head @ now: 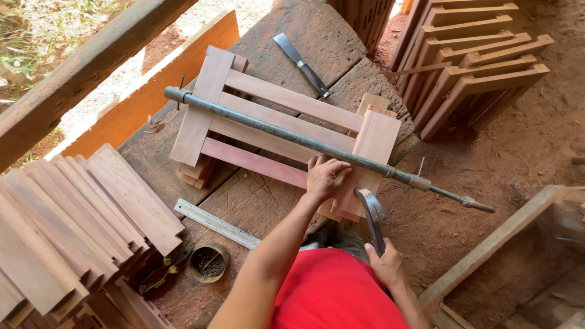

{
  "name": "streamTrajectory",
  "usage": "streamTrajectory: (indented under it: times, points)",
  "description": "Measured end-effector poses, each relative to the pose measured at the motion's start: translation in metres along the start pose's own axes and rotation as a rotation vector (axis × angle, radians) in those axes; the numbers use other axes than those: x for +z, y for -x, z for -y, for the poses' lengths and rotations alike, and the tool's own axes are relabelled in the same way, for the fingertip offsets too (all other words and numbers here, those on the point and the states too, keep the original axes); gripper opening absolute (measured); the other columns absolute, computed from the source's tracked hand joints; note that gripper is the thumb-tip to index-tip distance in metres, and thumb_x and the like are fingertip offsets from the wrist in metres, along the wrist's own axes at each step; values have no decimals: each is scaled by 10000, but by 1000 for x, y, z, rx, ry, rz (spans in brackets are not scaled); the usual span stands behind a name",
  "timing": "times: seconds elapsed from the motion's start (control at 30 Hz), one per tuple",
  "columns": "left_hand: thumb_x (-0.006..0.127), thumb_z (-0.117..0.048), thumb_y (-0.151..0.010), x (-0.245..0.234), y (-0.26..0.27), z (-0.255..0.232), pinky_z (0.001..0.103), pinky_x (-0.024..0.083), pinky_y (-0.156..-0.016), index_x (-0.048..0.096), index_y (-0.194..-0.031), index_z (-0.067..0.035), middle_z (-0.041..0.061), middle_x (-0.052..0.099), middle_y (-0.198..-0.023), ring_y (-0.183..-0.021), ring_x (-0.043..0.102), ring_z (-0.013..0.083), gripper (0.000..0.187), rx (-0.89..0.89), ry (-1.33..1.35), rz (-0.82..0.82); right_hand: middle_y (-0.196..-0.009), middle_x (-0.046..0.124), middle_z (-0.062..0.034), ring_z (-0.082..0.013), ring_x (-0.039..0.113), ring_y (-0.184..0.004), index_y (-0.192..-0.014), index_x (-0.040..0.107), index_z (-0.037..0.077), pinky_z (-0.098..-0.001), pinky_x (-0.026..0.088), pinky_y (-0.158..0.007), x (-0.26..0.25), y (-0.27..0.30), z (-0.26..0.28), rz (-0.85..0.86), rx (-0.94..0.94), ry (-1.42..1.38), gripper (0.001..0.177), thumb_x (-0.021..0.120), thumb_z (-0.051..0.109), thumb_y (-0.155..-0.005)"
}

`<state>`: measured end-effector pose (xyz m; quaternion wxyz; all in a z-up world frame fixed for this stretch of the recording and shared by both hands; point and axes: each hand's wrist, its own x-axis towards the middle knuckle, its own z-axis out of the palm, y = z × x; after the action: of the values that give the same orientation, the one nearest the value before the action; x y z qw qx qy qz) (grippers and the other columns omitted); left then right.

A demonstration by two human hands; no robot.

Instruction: The person assembles wooden frame sections on a rustic workbench, positioning slats against a long metal rod and hammering nails to fasten the joints. They square up the boards, add nails from a small container, and use pliers to adjust fasteners as the frames take shape.

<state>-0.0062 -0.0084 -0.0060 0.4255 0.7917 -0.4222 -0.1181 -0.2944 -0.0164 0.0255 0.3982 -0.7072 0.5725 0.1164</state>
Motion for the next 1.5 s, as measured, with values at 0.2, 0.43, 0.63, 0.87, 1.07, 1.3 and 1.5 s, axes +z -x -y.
streamTrajectory:
  times: [0.2,0.43,0.63,0.87,1.07,1.3,1.5]
  points:
    - [738,-242,-873,-6,1,-7,393,355,-1060,741,-940,-187,-71,711,-911,-939,589,186,86,69,-9,-52,-637,656,-31,-188,626,-497,-946,651,67,-310,537,-468,7,-9,-20,8,-61,8,218,688,280,-920]
    - [691,-304,-900,-3,3,-4,420,294,-1123,740,-926,-213,-77,696,-937,-1001,562,212,107,70,-91,9,-762,724,-71,-222,704,-662,-1101,688,76,-348,574,-624,-7,5,7,38,66,28,325,680,341,-913]
    - [723,-275,-900,-2,6,-1,452,301,-1116,723,-915,-202,-77,694,-944,-1012,586,220,75,138,-118,-62,-547,543,21,-138,478,-355,-1065,615,44,-287,431,-300,-17,0,29,-27,-210,-45,281,548,305,-986]
    - [713,-300,-899,6,7,6,448,301,-1120,731,-933,-220,-85,696,-955,-995,574,214,89,118,-153,-40,-617,685,-88,-215,632,-438,-1271,543,-7,-345,505,-359,-28,-8,48,-163,-423,27,422,498,312,-998]
    - [690,-292,-909,5,7,7,455,288,-1120,728,-952,-224,-85,699,-978,-1065,576,216,90,114,-140,-22,-650,713,-113,-253,666,-473,-1275,575,53,-376,515,-405,-33,-2,64,-111,-314,62,418,529,352,-987]
    - [713,-306,-903,4,7,8,449,278,-1145,751,-942,-247,-138,712,-994,-1063,574,186,80,99,-116,14,-598,679,-89,-209,629,-412,-1243,534,-8,-340,508,-340,-28,-2,51,-216,-487,68,371,536,272,-999]
    - [701,-281,-896,3,8,10,444,283,-1141,760,-949,-253,-135,713,-981,-1042,571,203,84,106,-96,28,-621,676,-83,-204,613,-432,-1241,580,26,-329,486,-349,-28,-2,62,-124,-366,-3,359,541,283,-993]
